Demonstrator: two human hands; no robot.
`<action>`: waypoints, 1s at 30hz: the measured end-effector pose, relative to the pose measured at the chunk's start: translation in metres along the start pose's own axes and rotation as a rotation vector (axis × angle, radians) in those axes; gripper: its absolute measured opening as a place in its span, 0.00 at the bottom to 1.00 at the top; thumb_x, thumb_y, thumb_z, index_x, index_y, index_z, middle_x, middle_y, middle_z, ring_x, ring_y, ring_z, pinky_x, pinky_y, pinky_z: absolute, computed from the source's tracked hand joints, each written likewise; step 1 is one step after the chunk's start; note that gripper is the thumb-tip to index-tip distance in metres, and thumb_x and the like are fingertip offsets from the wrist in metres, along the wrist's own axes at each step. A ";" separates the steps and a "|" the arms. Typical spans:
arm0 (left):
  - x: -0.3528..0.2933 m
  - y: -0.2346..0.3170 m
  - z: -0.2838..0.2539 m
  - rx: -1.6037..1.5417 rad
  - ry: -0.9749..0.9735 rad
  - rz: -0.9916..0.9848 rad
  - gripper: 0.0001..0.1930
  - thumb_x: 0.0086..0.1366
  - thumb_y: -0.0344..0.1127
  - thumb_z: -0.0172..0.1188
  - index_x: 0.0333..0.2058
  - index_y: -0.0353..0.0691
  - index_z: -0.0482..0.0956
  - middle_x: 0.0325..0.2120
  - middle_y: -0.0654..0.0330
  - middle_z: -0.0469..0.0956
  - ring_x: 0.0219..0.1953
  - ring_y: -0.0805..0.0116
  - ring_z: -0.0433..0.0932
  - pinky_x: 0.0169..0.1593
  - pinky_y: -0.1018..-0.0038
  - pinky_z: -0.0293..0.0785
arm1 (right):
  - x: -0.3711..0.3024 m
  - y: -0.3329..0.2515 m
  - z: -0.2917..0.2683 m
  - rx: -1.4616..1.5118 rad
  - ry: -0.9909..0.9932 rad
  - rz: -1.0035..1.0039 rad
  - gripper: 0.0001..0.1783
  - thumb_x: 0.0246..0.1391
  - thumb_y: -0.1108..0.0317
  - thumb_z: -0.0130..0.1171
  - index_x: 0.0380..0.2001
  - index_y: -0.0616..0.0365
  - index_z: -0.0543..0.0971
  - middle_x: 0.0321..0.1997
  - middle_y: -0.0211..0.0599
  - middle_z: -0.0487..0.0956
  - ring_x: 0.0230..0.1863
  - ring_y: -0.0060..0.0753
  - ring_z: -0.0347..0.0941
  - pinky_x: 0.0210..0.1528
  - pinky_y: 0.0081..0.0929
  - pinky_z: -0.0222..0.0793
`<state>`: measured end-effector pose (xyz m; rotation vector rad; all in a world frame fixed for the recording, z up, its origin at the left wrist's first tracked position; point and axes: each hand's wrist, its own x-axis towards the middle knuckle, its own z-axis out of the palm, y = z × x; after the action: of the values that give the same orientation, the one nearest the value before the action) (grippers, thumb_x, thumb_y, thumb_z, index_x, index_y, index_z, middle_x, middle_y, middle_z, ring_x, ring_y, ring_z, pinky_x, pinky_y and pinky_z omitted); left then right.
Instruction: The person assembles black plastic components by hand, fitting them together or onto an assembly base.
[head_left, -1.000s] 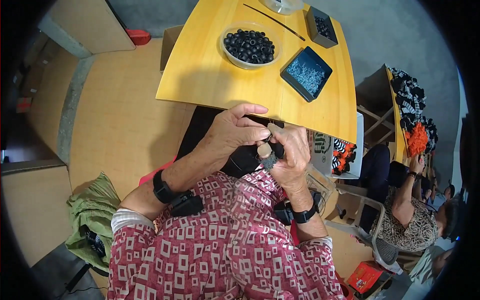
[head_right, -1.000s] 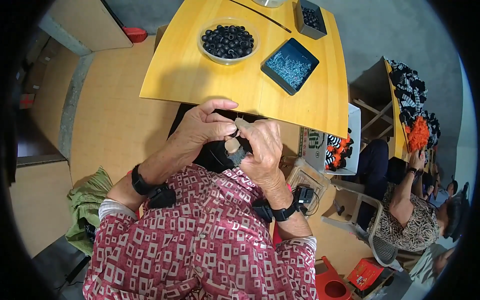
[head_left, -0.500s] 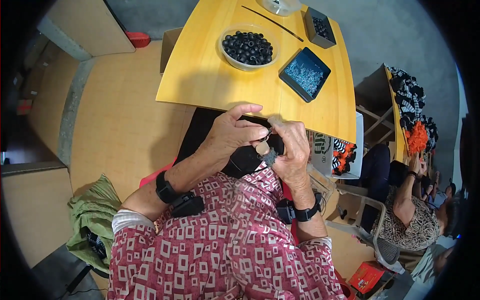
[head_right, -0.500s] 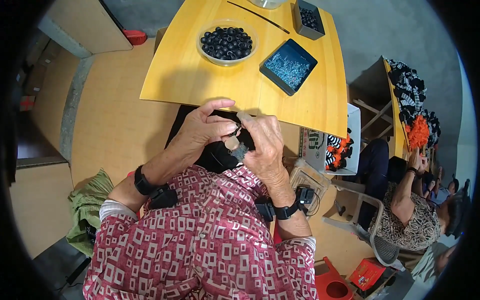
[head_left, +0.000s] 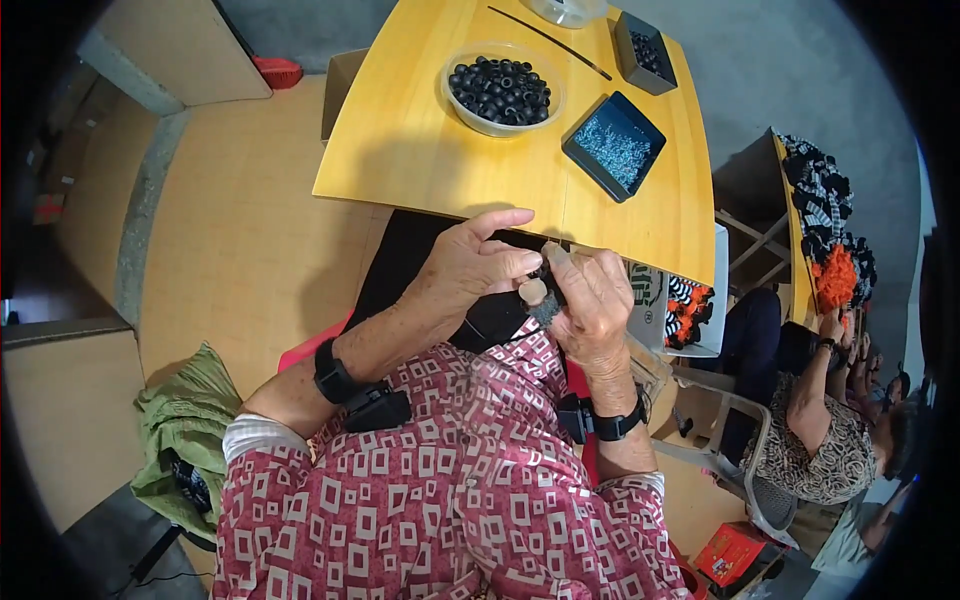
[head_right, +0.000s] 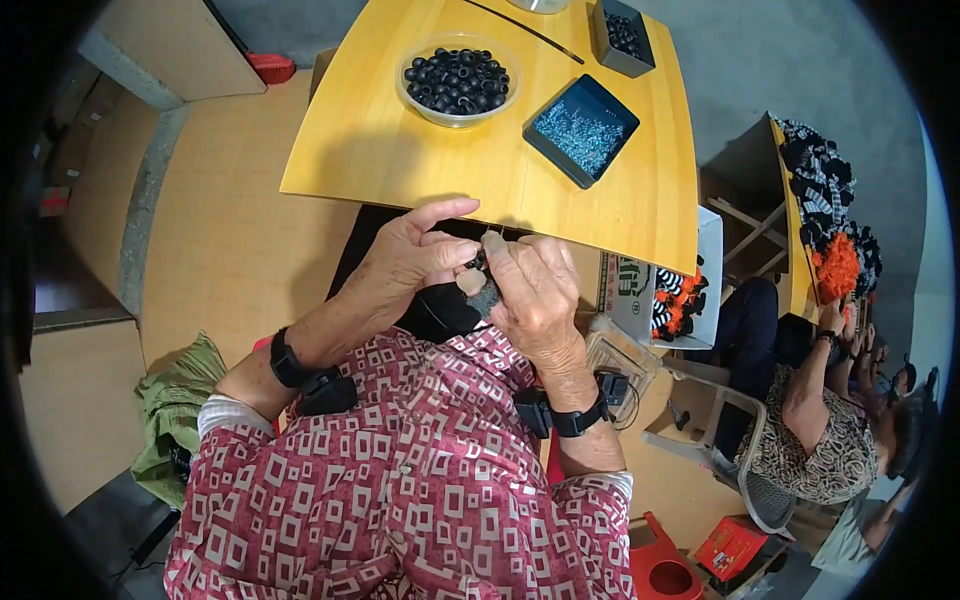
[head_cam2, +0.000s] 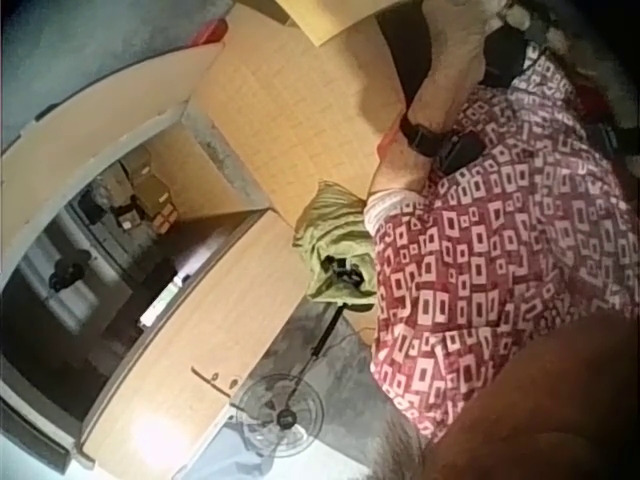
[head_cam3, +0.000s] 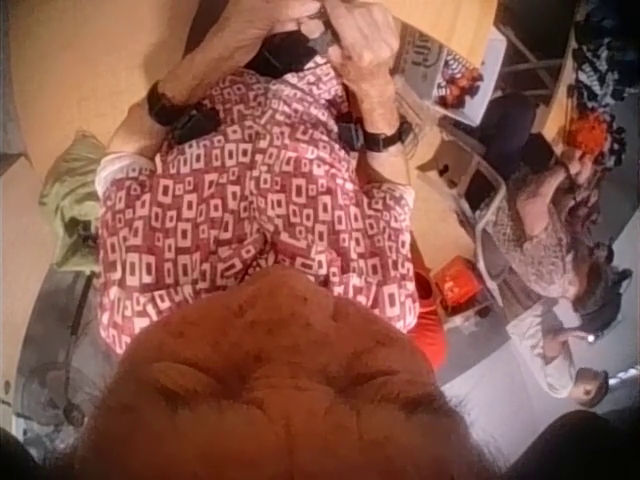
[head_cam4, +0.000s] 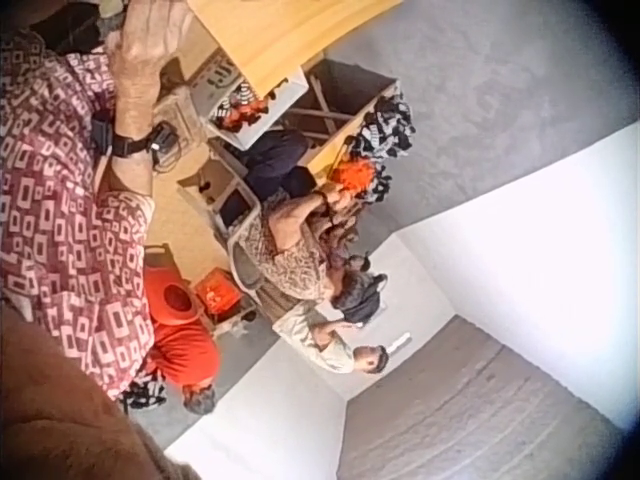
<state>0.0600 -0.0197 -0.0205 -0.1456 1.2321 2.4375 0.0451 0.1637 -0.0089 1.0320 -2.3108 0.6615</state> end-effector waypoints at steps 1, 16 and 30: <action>0.000 0.000 0.000 0.013 -0.018 -0.015 0.26 0.59 0.31 0.64 0.55 0.30 0.66 0.35 0.55 0.79 0.32 0.74 0.78 0.42 0.79 0.76 | 0.000 0.002 0.000 -0.010 0.028 -0.032 0.20 0.41 0.65 0.69 0.37 0.66 0.80 0.27 0.39 0.77 0.29 0.40 0.73 0.34 0.32 0.69; 0.016 0.006 0.021 0.155 0.023 0.097 0.18 0.73 0.42 0.42 0.49 0.32 0.71 0.42 0.55 0.77 0.48 0.69 0.74 0.53 0.74 0.69 | 0.004 -0.007 0.011 0.057 0.057 0.017 0.16 0.41 0.68 0.68 0.34 0.64 0.79 0.22 0.35 0.73 0.26 0.37 0.71 0.30 0.31 0.67; 0.028 -0.009 0.020 -0.183 -0.166 -0.029 0.28 0.73 0.53 0.34 0.49 0.30 0.70 0.46 0.50 0.75 0.49 0.65 0.74 0.56 0.70 0.67 | 0.003 -0.013 0.027 0.179 0.021 0.058 0.14 0.43 0.69 0.65 0.33 0.65 0.78 0.22 0.38 0.72 0.26 0.40 0.70 0.31 0.32 0.67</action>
<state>0.0395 0.0097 -0.0223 -0.0118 0.9304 2.4778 0.0472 0.1380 -0.0241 1.0342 -2.3037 0.9122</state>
